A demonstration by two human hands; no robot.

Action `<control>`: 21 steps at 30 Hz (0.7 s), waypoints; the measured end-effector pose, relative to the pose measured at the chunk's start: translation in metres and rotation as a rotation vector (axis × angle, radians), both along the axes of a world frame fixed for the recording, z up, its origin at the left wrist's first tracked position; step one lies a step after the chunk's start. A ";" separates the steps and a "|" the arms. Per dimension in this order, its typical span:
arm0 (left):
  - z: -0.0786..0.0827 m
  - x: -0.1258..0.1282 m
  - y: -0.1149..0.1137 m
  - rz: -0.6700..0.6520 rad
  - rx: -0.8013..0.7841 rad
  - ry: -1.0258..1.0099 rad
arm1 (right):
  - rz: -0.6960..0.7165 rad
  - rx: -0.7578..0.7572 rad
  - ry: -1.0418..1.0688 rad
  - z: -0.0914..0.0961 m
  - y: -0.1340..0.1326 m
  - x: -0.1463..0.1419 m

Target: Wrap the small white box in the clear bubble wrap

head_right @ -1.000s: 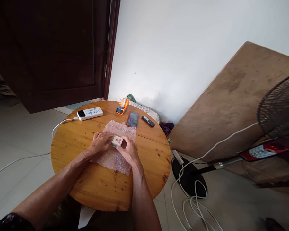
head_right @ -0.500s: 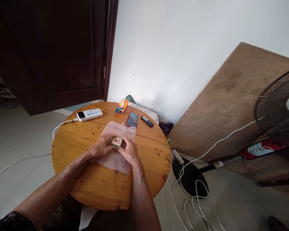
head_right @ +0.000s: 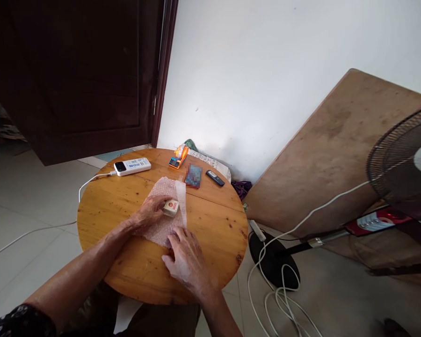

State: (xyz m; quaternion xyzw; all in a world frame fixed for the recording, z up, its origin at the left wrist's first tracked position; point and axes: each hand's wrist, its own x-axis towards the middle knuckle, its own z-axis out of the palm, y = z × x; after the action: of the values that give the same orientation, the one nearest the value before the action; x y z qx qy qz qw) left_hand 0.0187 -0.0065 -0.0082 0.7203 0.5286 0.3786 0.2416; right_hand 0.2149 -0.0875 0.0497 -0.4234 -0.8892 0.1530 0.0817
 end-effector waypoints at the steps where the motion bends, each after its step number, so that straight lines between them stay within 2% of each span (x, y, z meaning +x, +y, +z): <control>1: 0.000 0.000 0.000 -0.004 0.002 -0.001 | -0.023 0.052 -0.042 -0.006 -0.004 0.001; 5: 0.002 0.002 -0.003 0.006 0.007 0.002 | -0.153 0.156 -0.118 -0.022 -0.001 0.006; 9: 0.003 0.002 -0.004 0.025 0.002 0.036 | -0.242 0.141 -0.148 -0.016 0.010 0.006; 12: 0.000 0.001 -0.003 0.022 0.003 0.047 | -0.172 0.102 -0.182 -0.006 0.011 0.005; 15: -0.003 0.000 -0.001 0.021 -0.004 0.050 | -0.071 0.098 -0.211 -0.004 0.004 0.008; 21: -0.003 0.001 0.000 0.010 -0.025 0.036 | -0.053 0.324 -0.281 -0.022 -0.002 0.013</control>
State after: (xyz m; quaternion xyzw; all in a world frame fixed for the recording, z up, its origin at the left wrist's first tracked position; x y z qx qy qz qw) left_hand 0.0199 -0.0061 -0.0109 0.7213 0.5411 0.3602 0.2392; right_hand 0.2276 -0.0898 0.0274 -0.4451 -0.8934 -0.0547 0.0281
